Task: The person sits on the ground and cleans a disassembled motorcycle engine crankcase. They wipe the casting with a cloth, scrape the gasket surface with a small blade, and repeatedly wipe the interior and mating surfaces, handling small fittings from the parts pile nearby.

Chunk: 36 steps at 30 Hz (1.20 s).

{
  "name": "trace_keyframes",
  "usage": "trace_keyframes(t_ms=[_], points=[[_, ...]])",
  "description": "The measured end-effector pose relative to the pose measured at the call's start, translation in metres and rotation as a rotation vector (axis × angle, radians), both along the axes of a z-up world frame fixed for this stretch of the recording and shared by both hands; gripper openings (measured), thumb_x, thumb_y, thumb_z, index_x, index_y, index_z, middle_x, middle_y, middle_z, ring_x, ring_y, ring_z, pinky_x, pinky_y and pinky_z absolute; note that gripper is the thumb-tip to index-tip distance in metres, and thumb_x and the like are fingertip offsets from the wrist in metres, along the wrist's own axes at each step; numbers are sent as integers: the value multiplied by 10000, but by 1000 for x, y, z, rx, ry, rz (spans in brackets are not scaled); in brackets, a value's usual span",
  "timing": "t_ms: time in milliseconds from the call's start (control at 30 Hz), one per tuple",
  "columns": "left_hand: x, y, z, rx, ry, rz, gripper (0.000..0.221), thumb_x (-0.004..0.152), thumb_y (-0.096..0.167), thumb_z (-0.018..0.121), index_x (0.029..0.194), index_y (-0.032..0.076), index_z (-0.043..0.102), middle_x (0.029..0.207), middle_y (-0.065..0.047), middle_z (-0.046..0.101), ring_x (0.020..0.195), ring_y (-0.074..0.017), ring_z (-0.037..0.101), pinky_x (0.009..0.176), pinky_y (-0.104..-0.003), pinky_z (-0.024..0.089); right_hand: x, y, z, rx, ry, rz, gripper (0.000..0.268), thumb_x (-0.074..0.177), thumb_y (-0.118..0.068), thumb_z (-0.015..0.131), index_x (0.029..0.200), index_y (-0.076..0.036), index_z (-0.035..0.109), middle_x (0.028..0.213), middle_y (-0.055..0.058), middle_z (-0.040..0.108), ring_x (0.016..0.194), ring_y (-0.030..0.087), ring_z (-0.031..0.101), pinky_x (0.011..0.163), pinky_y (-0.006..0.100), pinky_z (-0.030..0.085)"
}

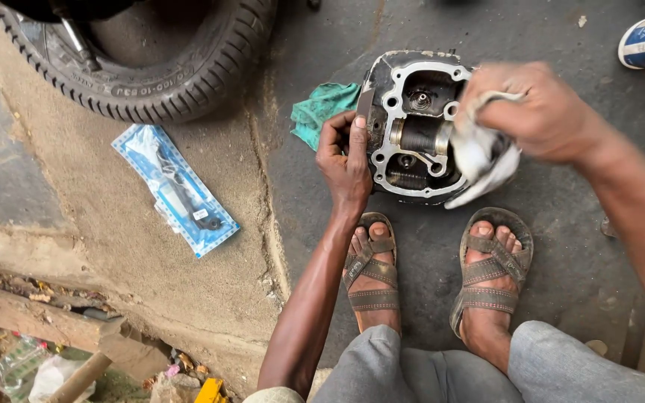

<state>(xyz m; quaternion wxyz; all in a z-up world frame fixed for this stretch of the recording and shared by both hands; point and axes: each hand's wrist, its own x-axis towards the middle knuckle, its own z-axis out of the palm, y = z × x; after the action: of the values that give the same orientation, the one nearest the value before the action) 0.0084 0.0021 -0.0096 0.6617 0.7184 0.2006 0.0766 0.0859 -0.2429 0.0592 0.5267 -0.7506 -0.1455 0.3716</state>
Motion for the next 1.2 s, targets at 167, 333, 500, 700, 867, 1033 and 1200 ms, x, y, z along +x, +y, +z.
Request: trace_keyframes(t_ms=[167, 333, 500, 700, 867, 1033, 1200], points=[[-8, 2, -1, 46, -9, 6, 237, 1039, 247, 645, 1112, 25, 681, 919, -46, 680, 805, -121, 628, 691, -268, 536, -48, 66, 30, -461, -1252, 76, 390, 854, -330, 640, 1151, -110, 763, 1101, 186, 771, 1142, 334, 673, 983, 460, 521], [-1, 33, 3, 249, -102, -7, 176, 1049, 248, 659, 1068, 77, 698, 1015, -67, 670, 876, -161, 650, 666, -280, 590, -106, -12, 5, -643, -917, -14, 212, 1029, -192, 689, 1197, -80, 756, 1138, 123, 765, 1069, 263, 752, 879, 345, 592], [38, 19, 41, 505, -145, -236, 146, 991, 189, 708, 1062, 68, 749, 992, -83, 705, 822, -159, 654, 631, -276, 555, -98, -77, 15, -731, -444, -397, 243, 1044, -284, 691, 1111, -64, 769, 957, 137, 760, 759, 174, 719, 653, 282, 553], [59, -40, 31, 635, -278, -463, 122, 977, 163, 732, 1048, 64, 741, 932, -79, 720, 747, -121, 672, 593, -247, 583, -95, -54, 10, -1136, 91, -50, 482, 1000, -543, 590, 1184, -123, 740, 941, 176, 767, 625, 271, 730, 567, 390, 582], [54, -67, 21, 720, -320, -507, 121, 941, 151, 752, 1014, 54, 744, 818, -65, 700, 644, -125, 634, 524, -278, 537, -120, -61, -9, -817, 62, -269, 502, 870, -520, 694, 1080, -67, 757, 981, 206, 774, 861, 346, 759, 750, 479, 580], [68, -33, 38, 790, -184, -306, 105, 973, 135, 696, 883, 82, 695, 790, -50, 670, 630, -128, 633, 492, -276, 522, -121, -69, -7, -746, 97, -340, 448, 887, -481, 694, 1053, -72, 771, 976, 203, 775, 954, 359, 757, 790, 491, 583], [61, -81, 36, 781, -304, -228, 131, 938, 186, 699, 849, 100, 657, 765, -52, 647, 597, -157, 602, 518, -325, 495, -117, -68, -17, -727, -7, -285, 461, 909, -482, 681, 1108, -73, 754, 984, 200, 767, 906, 373, 763, 792, 486, 581]])
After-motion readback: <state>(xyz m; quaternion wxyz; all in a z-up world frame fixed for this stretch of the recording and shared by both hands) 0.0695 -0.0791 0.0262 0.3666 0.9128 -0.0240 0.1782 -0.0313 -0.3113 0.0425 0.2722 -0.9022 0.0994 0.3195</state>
